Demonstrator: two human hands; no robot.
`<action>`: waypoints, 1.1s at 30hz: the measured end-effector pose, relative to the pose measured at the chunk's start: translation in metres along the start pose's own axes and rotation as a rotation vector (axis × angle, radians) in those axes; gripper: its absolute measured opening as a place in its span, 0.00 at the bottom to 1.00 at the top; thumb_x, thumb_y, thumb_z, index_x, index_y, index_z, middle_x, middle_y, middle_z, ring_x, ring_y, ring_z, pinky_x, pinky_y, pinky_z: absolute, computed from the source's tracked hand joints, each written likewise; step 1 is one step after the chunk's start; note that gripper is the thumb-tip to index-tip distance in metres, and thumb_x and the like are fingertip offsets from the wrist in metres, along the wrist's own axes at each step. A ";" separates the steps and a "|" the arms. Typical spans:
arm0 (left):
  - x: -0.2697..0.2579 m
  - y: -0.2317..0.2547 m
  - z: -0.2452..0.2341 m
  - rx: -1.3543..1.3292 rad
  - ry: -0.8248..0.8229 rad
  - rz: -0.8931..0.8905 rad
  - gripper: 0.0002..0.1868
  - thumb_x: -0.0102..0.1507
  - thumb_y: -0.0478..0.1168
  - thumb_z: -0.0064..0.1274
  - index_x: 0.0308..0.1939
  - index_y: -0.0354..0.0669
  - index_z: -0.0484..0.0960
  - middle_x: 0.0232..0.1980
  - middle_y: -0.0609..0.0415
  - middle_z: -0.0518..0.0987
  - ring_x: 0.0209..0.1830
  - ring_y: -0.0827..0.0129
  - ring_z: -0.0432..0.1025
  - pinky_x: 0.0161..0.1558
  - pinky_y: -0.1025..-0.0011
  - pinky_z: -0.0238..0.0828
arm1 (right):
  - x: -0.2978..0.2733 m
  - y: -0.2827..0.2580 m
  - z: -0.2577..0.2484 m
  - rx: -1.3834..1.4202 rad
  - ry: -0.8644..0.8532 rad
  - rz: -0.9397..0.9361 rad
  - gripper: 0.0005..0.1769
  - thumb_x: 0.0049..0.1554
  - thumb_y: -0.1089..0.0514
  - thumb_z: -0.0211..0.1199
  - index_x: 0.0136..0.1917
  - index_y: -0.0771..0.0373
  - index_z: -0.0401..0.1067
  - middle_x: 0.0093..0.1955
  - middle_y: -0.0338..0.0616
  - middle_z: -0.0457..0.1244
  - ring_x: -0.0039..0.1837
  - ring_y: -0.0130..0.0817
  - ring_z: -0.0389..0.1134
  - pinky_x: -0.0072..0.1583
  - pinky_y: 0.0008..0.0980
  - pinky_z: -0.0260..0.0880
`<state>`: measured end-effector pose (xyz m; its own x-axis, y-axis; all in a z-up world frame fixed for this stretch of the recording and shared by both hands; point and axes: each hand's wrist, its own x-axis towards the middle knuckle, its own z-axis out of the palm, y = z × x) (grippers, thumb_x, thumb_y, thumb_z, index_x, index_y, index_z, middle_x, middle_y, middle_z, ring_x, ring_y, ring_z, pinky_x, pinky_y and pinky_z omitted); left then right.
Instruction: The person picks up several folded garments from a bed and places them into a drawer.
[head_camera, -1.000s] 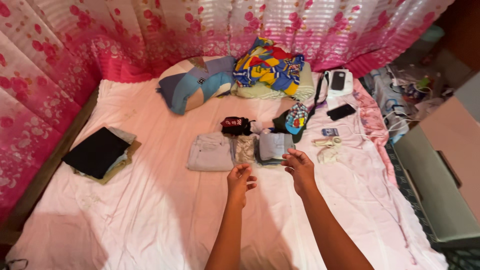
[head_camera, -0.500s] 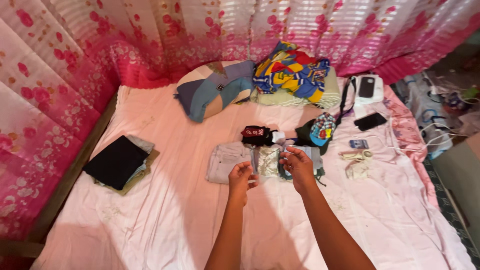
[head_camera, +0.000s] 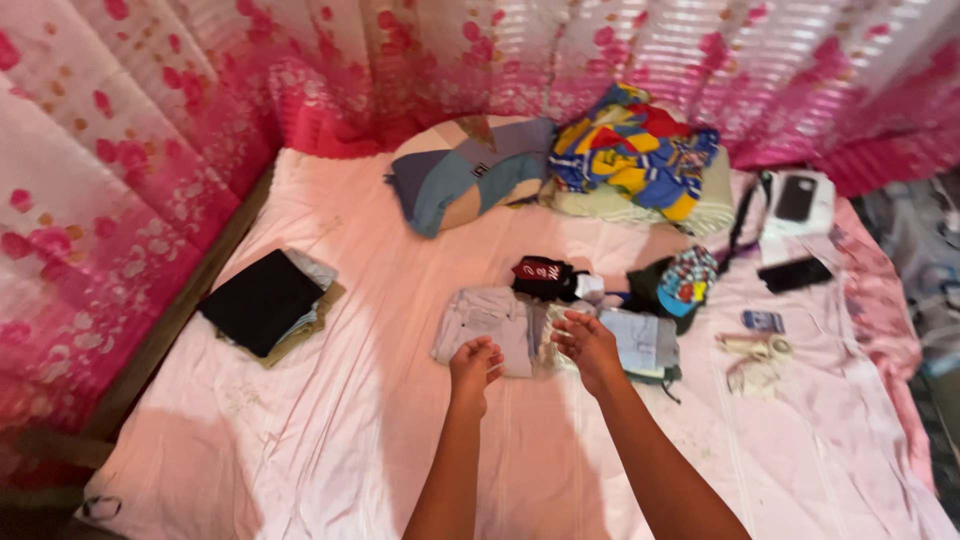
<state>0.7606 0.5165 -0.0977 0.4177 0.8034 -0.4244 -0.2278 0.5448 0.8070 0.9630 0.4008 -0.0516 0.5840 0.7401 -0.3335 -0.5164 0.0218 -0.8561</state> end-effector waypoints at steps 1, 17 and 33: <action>0.003 -0.002 -0.002 -0.008 0.012 0.010 0.12 0.65 0.37 0.54 0.52 0.44 0.78 0.41 0.55 0.81 0.37 0.70 0.78 0.37 0.70 0.78 | 0.006 0.003 -0.001 -0.006 -0.016 0.004 0.16 0.62 0.60 0.57 0.63 0.64 0.67 0.57 0.50 0.70 0.51 0.38 0.72 0.52 0.34 0.72; 0.082 -0.028 -0.068 0.020 0.151 -0.159 0.16 0.63 0.48 0.58 0.53 0.51 0.79 0.45 0.59 0.83 0.45 0.69 0.75 0.44 0.62 0.68 | 0.109 0.096 0.001 -0.026 -0.102 0.186 0.17 0.60 0.59 0.60 0.62 0.60 0.68 0.57 0.49 0.70 0.51 0.41 0.73 0.52 0.36 0.72; 0.251 -0.053 -0.115 0.428 0.045 -0.021 0.10 0.58 0.32 0.60 0.44 0.37 0.85 0.40 0.56 0.84 0.40 0.73 0.75 0.45 0.74 0.72 | 0.208 0.185 0.013 -0.221 0.119 0.221 0.28 0.57 0.58 0.62 0.71 0.62 0.66 0.62 0.47 0.69 0.56 0.40 0.70 0.58 0.42 0.73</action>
<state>0.7766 0.7165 -0.2938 0.3772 0.8080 -0.4527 0.1698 0.4202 0.8914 0.9812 0.5671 -0.2740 0.5489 0.6267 -0.5532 -0.4981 -0.2863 -0.8185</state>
